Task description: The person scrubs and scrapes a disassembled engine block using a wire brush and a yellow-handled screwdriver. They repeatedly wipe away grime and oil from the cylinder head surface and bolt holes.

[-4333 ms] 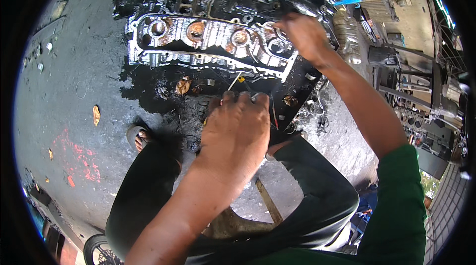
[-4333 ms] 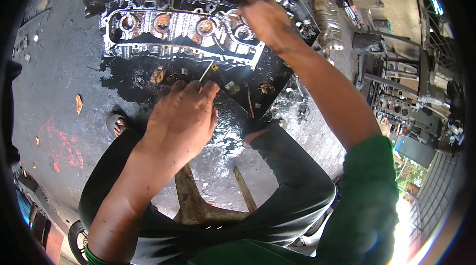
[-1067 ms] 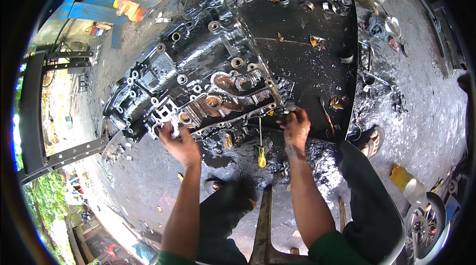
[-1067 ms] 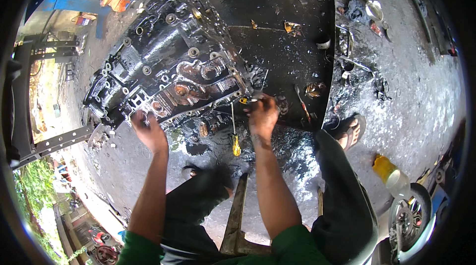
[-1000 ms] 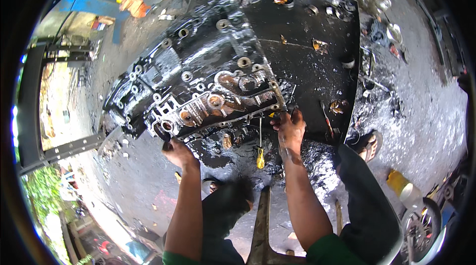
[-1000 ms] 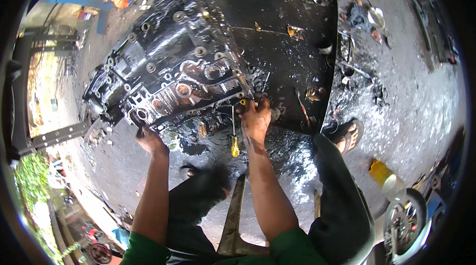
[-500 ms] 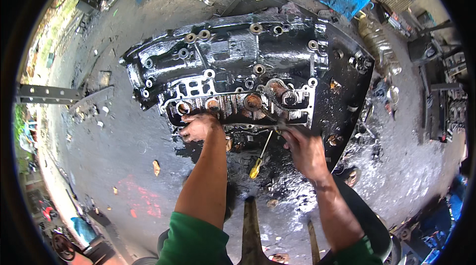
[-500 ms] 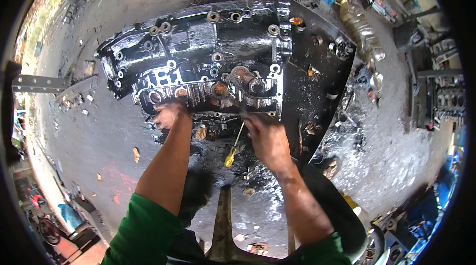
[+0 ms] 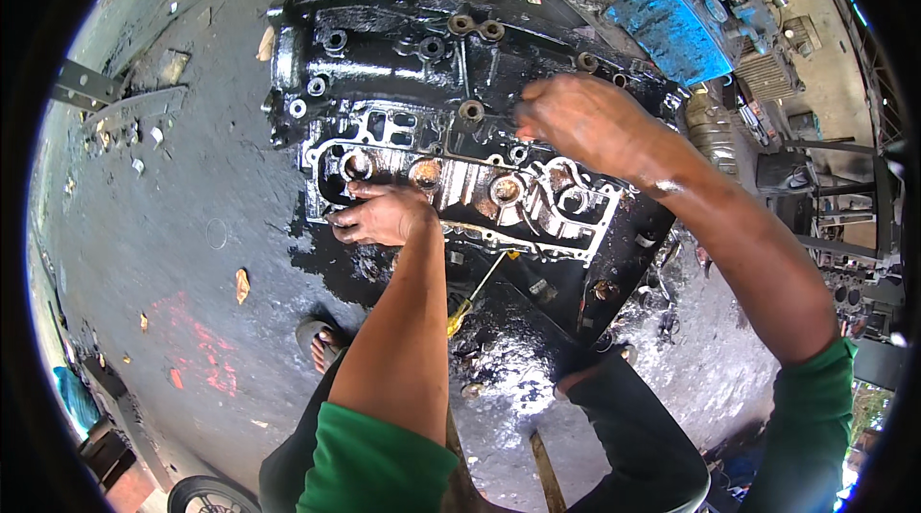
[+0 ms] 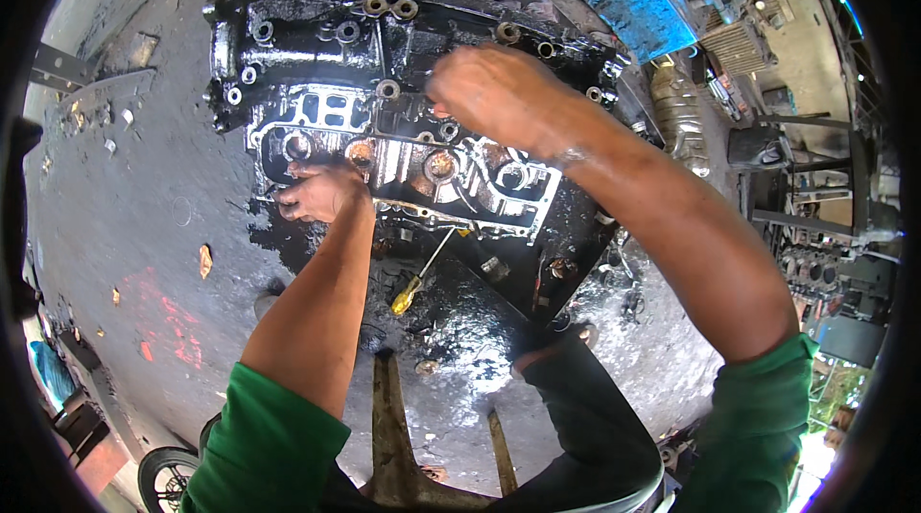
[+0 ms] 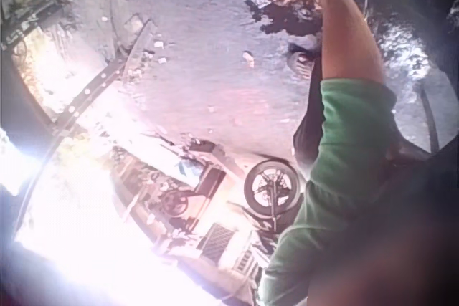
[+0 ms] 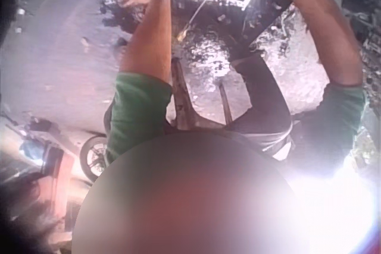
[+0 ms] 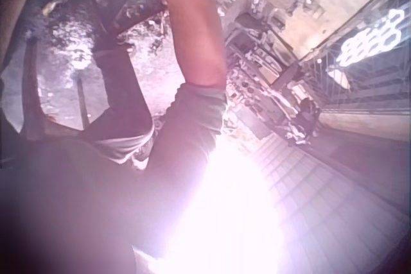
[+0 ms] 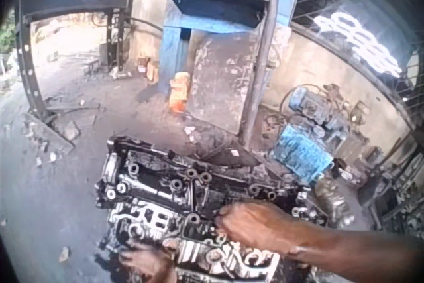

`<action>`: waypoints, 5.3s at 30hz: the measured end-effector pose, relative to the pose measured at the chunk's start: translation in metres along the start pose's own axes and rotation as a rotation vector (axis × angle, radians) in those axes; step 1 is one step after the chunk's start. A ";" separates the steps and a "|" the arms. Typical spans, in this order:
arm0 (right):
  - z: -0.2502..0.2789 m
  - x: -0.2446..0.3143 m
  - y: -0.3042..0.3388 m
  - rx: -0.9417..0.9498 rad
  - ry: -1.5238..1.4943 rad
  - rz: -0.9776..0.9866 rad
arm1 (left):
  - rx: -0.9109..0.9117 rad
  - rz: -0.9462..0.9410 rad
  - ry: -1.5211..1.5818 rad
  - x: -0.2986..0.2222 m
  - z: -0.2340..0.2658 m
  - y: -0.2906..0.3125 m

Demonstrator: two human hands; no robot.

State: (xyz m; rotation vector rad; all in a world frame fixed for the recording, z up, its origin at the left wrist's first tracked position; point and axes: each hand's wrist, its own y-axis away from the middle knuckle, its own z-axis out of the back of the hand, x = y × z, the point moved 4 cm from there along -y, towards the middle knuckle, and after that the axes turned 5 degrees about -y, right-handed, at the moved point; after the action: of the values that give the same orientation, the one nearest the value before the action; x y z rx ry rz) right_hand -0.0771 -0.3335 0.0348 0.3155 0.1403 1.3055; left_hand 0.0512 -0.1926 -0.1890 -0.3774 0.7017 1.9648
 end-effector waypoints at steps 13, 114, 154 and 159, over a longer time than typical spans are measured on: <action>-0.008 -0.001 0.011 -0.121 0.059 -0.209 | -0.037 -0.069 -0.014 -0.002 0.005 0.002; -0.111 -0.027 0.075 -0.186 -0.177 -0.323 | -0.003 -0.071 -0.011 -0.005 -0.003 0.001; -0.095 -0.021 0.077 -0.043 0.278 -0.460 | -0.024 0.002 -0.014 -0.004 0.003 0.002; -0.119 -0.060 0.109 -0.074 0.280 -0.360 | -0.021 -0.003 0.017 -0.003 0.001 0.000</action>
State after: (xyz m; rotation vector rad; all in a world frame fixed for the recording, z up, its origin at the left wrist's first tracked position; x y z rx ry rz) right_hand -0.2262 -0.3483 -0.0491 0.0385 0.3675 0.9884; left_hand 0.0521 -0.1939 -0.1866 -0.4088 0.6914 1.9695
